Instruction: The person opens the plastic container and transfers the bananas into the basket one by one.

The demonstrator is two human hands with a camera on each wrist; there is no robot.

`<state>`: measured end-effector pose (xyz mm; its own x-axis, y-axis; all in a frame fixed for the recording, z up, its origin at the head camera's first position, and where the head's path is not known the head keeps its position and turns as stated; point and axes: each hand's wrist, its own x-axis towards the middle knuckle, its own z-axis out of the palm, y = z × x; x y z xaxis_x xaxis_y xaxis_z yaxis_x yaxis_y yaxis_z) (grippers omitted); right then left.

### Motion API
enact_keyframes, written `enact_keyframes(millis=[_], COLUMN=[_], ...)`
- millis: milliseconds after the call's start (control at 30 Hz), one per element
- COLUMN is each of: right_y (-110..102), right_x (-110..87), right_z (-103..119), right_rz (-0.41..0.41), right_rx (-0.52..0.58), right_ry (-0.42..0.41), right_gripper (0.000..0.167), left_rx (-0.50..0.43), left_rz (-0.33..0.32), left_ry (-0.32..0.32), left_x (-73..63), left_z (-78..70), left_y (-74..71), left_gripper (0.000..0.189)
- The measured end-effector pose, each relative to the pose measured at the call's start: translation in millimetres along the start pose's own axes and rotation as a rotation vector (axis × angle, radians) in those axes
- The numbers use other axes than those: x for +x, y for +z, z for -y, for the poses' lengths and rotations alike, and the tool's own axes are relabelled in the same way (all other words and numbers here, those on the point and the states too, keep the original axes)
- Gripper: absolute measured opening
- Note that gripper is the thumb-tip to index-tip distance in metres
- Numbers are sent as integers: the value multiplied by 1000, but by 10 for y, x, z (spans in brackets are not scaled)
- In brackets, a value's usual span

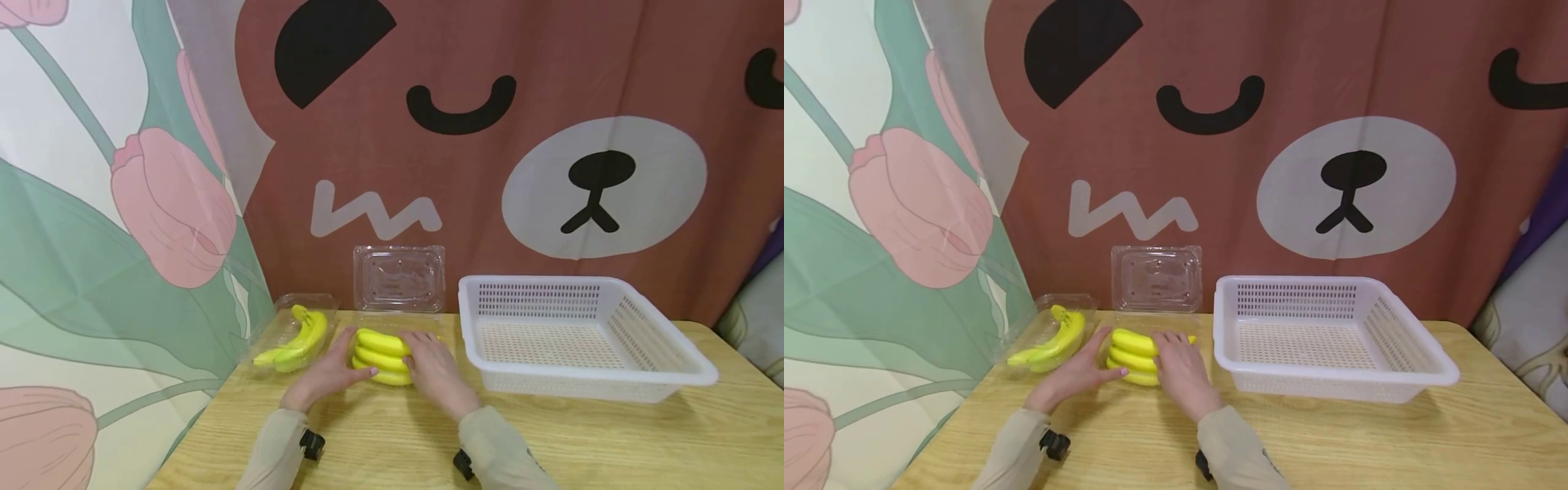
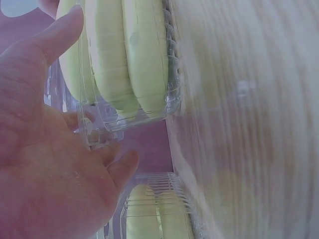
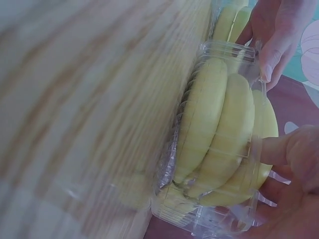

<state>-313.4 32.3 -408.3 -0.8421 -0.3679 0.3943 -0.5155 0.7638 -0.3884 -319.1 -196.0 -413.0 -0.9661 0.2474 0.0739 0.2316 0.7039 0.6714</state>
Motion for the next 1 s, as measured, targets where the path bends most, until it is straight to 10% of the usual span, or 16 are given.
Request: enact_keyframes(millis=[1000], right_y=[-254], right_x=[12], right_z=[139], right_rz=[-201], right_rx=[-79], right_ry=[-71], right_gripper=[48], left_rx=[-17], left_rz=[9], left_ry=[-25], left_x=[-2], left_z=[-4], left_y=[2], left_gripper=[111])
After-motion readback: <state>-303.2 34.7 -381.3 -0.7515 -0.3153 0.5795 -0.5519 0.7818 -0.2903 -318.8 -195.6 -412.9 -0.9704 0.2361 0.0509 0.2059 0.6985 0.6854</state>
